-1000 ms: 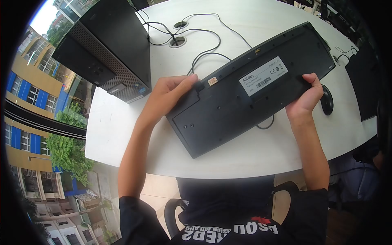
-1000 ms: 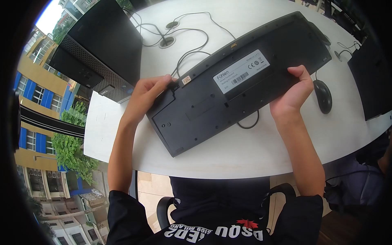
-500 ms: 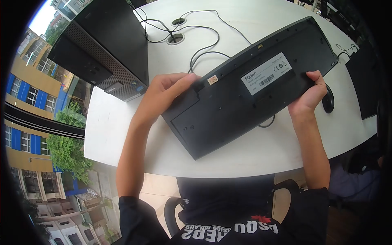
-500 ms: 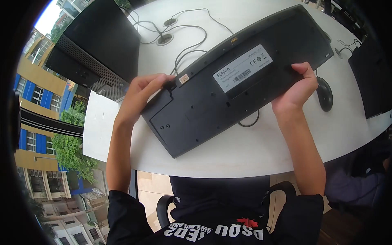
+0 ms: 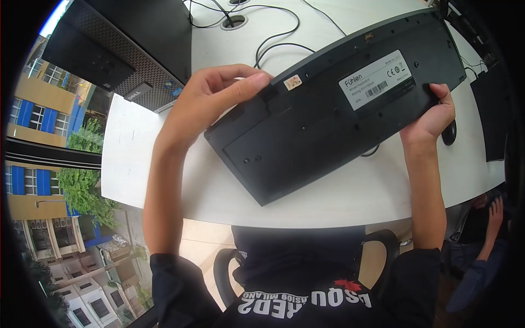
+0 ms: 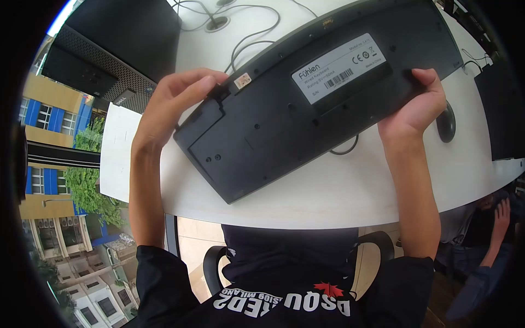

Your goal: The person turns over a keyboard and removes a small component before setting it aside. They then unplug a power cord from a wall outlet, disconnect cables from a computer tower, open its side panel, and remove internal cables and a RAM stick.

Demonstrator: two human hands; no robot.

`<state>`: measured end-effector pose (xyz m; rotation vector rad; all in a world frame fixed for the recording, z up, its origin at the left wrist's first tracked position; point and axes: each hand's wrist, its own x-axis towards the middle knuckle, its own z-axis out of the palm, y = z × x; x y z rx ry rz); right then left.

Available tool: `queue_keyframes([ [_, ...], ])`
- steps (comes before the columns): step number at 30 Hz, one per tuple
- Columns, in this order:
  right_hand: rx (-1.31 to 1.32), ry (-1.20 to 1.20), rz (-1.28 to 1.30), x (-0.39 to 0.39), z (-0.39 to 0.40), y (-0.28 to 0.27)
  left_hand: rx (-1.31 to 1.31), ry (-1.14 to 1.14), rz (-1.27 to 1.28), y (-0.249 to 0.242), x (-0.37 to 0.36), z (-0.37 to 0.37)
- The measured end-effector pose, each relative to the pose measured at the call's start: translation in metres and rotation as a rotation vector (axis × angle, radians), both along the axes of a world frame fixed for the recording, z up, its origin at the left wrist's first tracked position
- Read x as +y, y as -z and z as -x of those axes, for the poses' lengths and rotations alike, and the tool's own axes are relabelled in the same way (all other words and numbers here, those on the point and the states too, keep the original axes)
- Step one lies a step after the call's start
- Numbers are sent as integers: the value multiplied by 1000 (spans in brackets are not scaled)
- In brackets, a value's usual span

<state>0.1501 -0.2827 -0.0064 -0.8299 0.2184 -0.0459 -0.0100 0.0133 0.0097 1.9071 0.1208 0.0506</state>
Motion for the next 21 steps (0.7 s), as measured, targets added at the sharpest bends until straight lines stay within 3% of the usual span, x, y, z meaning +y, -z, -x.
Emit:
queue_keyframes([
  [8, 10, 13, 38, 3, 3, -2, 62, 150, -38, 1, 10, 0],
  [17, -1, 7, 32, 6, 0, 2, 85, 239, 99, 3, 13, 1],
  [21, 1, -27, 29, 4, -5, 8, 133, 247, 15, 4, 17, 2],
])
